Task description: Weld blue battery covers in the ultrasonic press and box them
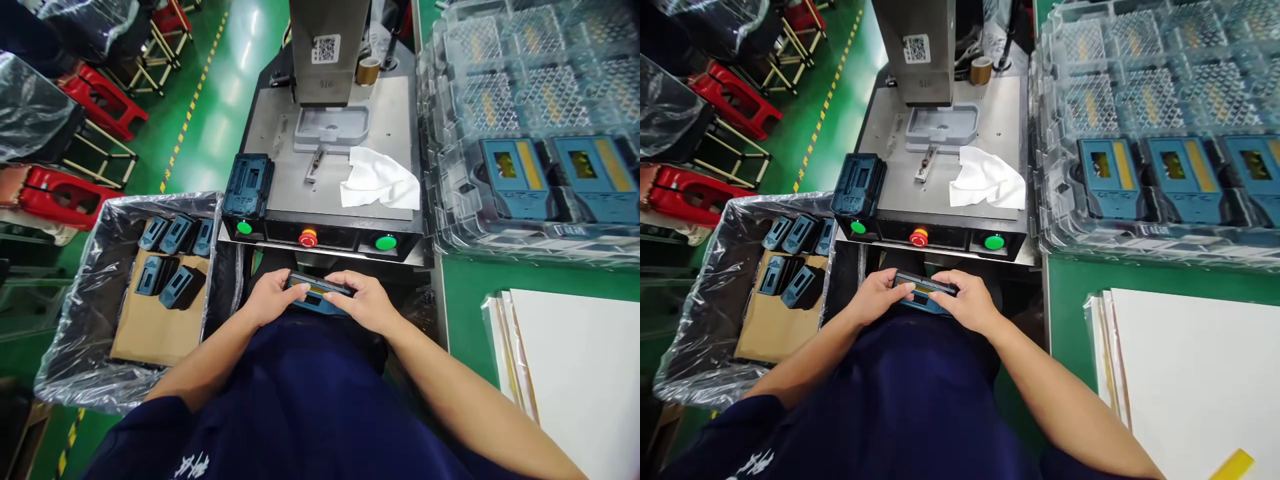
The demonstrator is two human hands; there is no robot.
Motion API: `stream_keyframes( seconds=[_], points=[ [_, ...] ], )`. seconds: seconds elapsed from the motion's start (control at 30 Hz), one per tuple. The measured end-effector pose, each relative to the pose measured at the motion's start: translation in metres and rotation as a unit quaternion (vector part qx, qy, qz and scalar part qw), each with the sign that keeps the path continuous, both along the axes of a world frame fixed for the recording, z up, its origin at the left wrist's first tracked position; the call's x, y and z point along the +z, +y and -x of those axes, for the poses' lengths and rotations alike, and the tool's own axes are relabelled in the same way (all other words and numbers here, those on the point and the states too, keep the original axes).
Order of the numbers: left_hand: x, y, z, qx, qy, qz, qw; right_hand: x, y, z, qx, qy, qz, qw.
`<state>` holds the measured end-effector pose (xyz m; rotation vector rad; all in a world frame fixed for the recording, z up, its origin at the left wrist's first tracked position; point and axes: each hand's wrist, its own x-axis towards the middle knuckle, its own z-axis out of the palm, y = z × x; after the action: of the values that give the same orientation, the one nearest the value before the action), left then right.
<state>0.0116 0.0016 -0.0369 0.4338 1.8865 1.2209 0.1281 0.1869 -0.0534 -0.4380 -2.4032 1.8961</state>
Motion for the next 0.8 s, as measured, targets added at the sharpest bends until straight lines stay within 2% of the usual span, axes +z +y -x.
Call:
stream_keyframes(
  seconds=[0.2, 0.43, 0.53, 0.67, 0.8],
  points=[
    [0.003, 0.000, -0.002, 0.007, 0.002, 0.014, 1.000, -0.003, -0.002, 0.000, -0.001, -0.039, 0.056, 0.998],
    [0.002, 0.001, -0.001, -0.010, 0.024, 0.040, 0.999, 0.000, -0.002, 0.000, -0.001, -0.047, 0.054, 0.997],
    [0.006, 0.004, -0.004, -0.022, 0.109, 0.079, 0.991, 0.000, -0.005, 0.001, -0.013, -0.041, 0.036, 0.998],
    [0.013, 0.012, -0.015, 0.006, 0.244, 0.153, 0.958, -0.003, -0.016, 0.000, -0.028, -0.017, 0.010, 0.999],
    [0.014, 0.022, -0.024, 0.026, 0.301, 0.171, 0.938, -0.007, -0.026, -0.001, -0.039, -0.008, 0.028, 0.999]
  ],
)
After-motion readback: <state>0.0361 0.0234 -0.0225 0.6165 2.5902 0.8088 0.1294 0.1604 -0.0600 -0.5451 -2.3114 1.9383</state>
